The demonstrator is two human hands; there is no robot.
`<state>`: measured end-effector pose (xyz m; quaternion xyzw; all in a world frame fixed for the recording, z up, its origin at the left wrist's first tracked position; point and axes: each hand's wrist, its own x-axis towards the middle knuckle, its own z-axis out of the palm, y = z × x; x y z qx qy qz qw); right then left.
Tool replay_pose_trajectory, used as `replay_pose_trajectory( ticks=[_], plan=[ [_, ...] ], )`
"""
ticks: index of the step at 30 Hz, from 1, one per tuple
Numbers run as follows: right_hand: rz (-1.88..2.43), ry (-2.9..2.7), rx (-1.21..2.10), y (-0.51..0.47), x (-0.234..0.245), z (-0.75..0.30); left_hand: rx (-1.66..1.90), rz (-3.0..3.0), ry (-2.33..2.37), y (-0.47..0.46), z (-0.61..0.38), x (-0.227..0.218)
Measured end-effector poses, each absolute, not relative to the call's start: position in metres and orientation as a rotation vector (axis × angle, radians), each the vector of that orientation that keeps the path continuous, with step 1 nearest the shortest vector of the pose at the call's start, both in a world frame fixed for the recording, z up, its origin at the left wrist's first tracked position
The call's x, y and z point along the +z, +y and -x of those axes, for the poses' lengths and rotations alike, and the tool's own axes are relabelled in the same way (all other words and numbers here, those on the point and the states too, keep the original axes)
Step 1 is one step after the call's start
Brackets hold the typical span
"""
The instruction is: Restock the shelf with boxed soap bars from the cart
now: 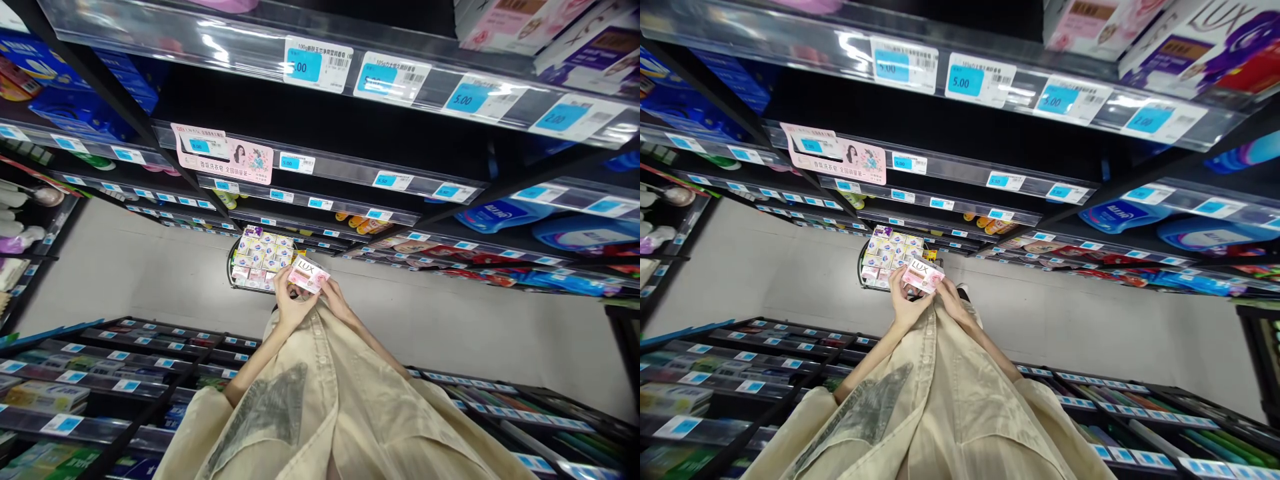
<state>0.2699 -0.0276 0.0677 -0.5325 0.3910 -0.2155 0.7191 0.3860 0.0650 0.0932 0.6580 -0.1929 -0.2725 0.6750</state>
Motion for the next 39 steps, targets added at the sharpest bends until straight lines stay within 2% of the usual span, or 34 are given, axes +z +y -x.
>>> replay_pose_trajectory(
  ticks=[17,28,39],
  plan=[
    [1.102,0.848,-0.449,-0.029,0.072,-0.267,-0.617,-1.507,-0.447,0.066,-0.380,0.091],
    [1.129,0.831,-0.583,-0.031,0.069,-0.251,-0.761,-1.385,-0.347,0.053,-0.367,0.094],
    [1.124,0.835,-0.696,-0.044,0.071,-0.235,-0.762,-1.598,-0.860,0.040,-0.397,0.104]
  ],
)
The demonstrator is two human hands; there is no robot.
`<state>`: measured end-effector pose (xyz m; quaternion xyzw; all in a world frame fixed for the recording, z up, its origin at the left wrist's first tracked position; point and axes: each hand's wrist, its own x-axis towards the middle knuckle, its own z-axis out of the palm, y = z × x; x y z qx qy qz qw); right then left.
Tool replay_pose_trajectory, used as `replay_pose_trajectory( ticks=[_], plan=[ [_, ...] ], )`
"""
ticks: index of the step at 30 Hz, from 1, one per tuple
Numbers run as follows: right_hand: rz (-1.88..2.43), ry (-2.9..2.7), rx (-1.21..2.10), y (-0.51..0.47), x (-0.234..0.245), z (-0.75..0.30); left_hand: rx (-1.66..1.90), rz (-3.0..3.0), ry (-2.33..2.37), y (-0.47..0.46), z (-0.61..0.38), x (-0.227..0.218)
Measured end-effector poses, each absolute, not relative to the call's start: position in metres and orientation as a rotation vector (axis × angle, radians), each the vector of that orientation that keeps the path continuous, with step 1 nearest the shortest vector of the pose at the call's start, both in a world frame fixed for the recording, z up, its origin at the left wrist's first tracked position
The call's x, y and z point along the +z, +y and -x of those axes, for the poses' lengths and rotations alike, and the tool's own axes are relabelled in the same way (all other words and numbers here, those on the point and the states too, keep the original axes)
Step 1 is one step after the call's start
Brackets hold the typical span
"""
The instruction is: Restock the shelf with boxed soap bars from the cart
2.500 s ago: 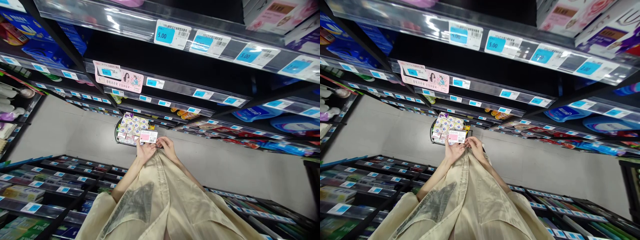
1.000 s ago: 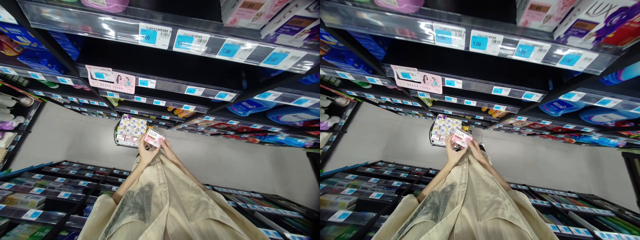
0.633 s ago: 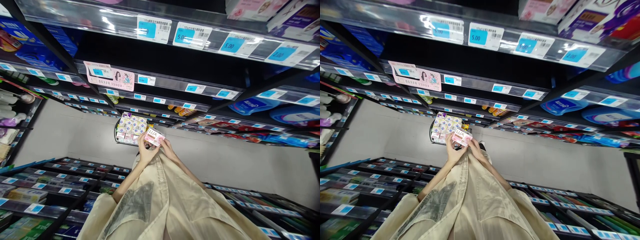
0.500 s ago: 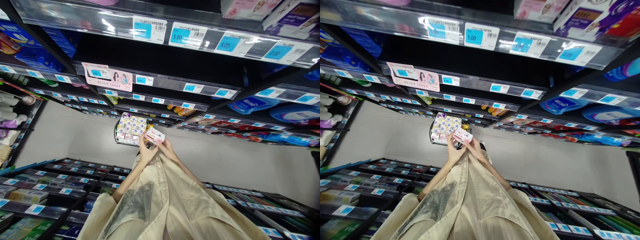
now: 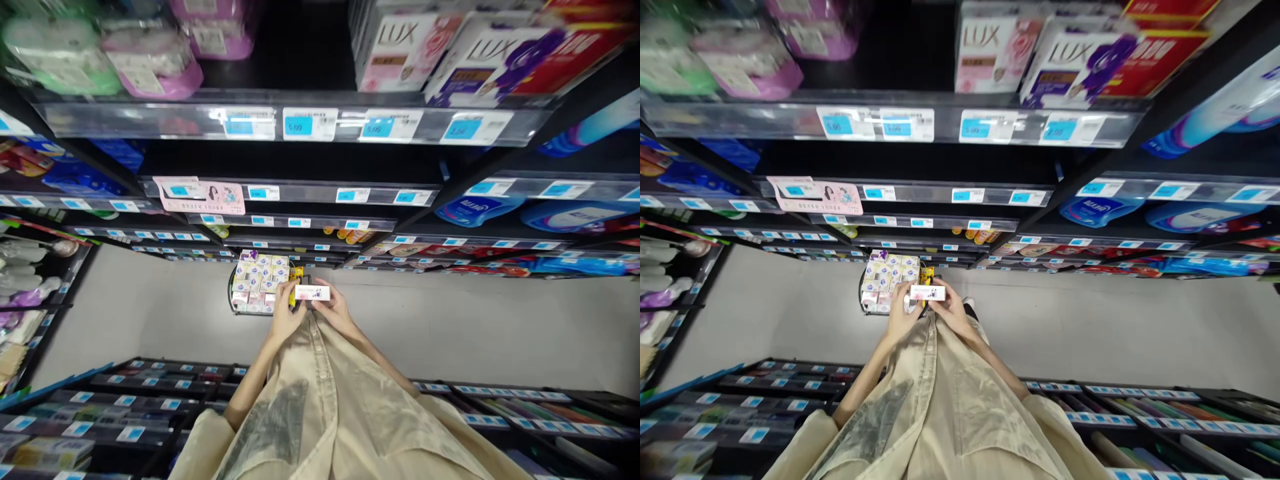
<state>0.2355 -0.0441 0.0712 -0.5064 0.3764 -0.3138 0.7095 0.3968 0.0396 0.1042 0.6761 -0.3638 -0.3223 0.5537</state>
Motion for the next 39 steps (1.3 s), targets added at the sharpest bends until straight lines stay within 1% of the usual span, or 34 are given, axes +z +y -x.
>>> replay_pose_trajectory(
  ticks=[5,10,13,16,19,22,26,29,32,35,39],
  plan=[
    [1.125,0.809,-0.614,-0.042,0.064,-0.227,-0.850,-1.615,-1.233,0.036,-0.431,0.122],
    [1.166,0.829,-0.673,-0.042,0.056,-0.231,-1.005,-1.698,-1.664,0.017,-0.443,0.142],
    [1.066,0.845,-0.735,-0.047,0.054,-0.238,-0.974,-1.762,-1.854,-0.001,-0.447,0.160],
    [1.008,0.842,-0.823,-0.054,0.059,-0.241,-0.779,-1.715,-2.028,-0.017,-0.456,0.186],
    [0.993,0.873,-0.879,-0.061,0.063,-0.238,-0.493,-1.640,-2.106,-0.034,-0.474,0.218],
    [0.973,0.917,-0.874,-0.062,0.059,-0.232,-0.153,-1.504,-2.033,-0.054,-0.498,0.259],
    [0.946,0.944,-0.858,-0.057,0.051,-0.227,0.270,-1.395,-1.786,-0.087,-0.523,0.328],
    [0.931,0.960,-0.878,-0.055,0.048,-0.225,0.383,-1.406,-1.667,-0.116,-0.534,0.377],
    [0.928,0.970,-0.912,-0.057,0.048,-0.223,0.450,-1.422,-1.655,-0.146,-0.543,0.412],
    [0.937,0.971,-0.946,-0.060,0.047,-0.220,0.582,-1.442,-1.748,-0.175,-0.552,0.431],
    [0.925,0.994,-0.975,-0.063,0.045,-0.216,0.697,-1.572,-1.930,-0.210,-0.557,0.444]
  ],
)
